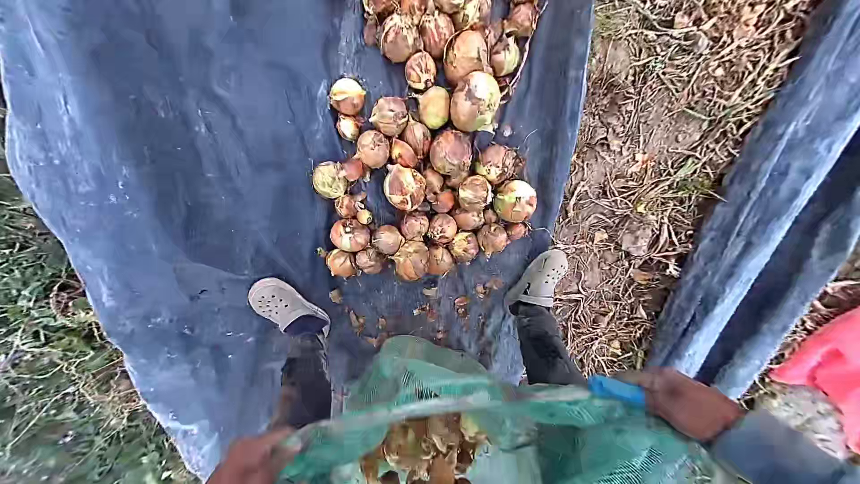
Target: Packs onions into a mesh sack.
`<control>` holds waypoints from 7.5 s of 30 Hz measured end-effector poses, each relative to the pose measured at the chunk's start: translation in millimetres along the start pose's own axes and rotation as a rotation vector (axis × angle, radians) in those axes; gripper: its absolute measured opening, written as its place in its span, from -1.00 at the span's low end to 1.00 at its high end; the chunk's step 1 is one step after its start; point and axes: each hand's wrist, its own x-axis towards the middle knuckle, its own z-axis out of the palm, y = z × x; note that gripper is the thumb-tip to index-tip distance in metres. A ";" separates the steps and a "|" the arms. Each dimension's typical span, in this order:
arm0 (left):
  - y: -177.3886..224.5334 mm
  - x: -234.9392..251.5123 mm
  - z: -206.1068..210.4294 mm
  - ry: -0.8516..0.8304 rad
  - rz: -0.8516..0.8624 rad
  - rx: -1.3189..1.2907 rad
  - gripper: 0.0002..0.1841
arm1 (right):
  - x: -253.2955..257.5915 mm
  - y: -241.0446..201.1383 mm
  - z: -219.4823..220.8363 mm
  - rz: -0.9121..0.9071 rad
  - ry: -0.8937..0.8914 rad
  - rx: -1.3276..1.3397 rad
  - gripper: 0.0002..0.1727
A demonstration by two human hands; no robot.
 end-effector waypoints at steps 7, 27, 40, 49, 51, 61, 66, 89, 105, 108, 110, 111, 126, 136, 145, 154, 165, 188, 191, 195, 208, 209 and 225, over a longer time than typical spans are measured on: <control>-85.0 306.8 38.4 0.013 -0.443 -0.067 -0.47 | 293.7 17.3 29.9 0.480 0.205 -0.273 -0.58; -15.8 411.2 -57.7 0.299 -0.370 0.436 -0.70 | 356.8 7.1 -27.0 0.395 0.680 -0.280 -0.60; 21.2 406.7 -155.5 0.819 -0.033 -0.595 -0.44 | 335.1 -86.7 -144.6 -0.185 0.586 0.699 -0.33; 84.3 447.1 -101.8 0.535 0.354 -0.838 -0.78 | 364.4 -138.3 -119.8 -0.240 0.587 0.153 -0.36; 88.7 442.9 -87.6 0.455 0.326 -0.868 -0.78 | 361.5 -142.2 -106.0 -0.279 0.467 0.120 -0.44; 115.5 432.4 -21.4 -0.019 0.101 -0.668 -0.38 | 382.2 -187.8 -79.7 -0.073 0.221 -0.071 -0.32; 107.0 432.6 6.0 0.113 0.111 -0.746 -0.43 | 372.1 -188.8 -44.5 -0.125 0.159 0.046 -0.35; 17.1 424.7 -57.9 0.943 -0.066 -0.100 -0.36 | 361.8 -73.3 -40.6 -0.011 0.292 0.192 -0.58; -2.3 407.4 8.3 0.569 0.121 -0.831 -0.43 | 390.7 -183.5 -26.0 -0.105 -0.007 -0.151 -0.45; 26.9 396.3 19.9 0.235 0.162 -0.785 -0.54 | 384.9 -192.1 -16.9 -0.138 -0.080 -0.307 -0.55; 52.5 390.8 33.3 0.110 0.205 -0.661 -0.55 | 378.8 -190.6 -7.5 -0.115 -0.108 -0.338 -0.50; 62.4 385.6 40.8 0.100 0.210 -0.552 -0.52 | 371.2 -183.5 0.3 -0.083 -0.101 -0.299 -0.41; 97.9 397.0 45.1 0.436 0.100 -0.009 -0.58 | 351.7 -154.4 -47.7 -0.122 0.549 -0.119 -0.27; 93.9 441.3 93.3 0.426 0.038 -0.416 -0.34 | 387.1 -129.7 -36.7 -0.050 0.334 -0.435 -0.22; 136.8 449.1 92.8 -0.085 0.198 -0.190 -0.12 | 359.3 -103.3 3.8 -0.174 0.183 -0.202 -0.26; 122.3 352.3 90.1 0.035 0.242 0.251 -0.63 | 257.6 -56.0 -9.4 -0.214 0.753 -0.323 -0.26; 176.4 482.9 170.6 0.194 0.048 0.328 -0.58 | 331.4 -68.8 -149.7 0.320 0.920 -0.316 -0.09; 137.3 389.4 -24.6 0.893 0.156 -0.073 -0.36 | 243.9 -77.1 -2.6 -0.303 0.267 -0.303 -0.50; 162.9 434.2 -75.7 0.938 0.102 -0.245 -0.26 | 271.2 -149.1 -24.0 -0.354 0.523 -0.291 -0.19; 168.7 473.7 -104.0 0.822 -0.013 -0.137 -0.15 | 347.1 -245.4 -73.1 -0.305 0.777 -0.368 0.07; 133.3 447.5 -70.4 0.008 0.249 -1.125 -0.30 | 392.2 -288.0 -120.2 -0.250 0.479 -0.569 0.19; 138.4 442.1 -61.7 -0.014 0.271 -1.130 -0.25 | 389.2 -282.1 -121.6 -0.295 0.420 -0.483 0.15; 194.5 247.8 64.8 0.203 -0.176 0.633 -0.05 | 151.5 -119.2 48.7 0.442 0.142 -0.416 -0.11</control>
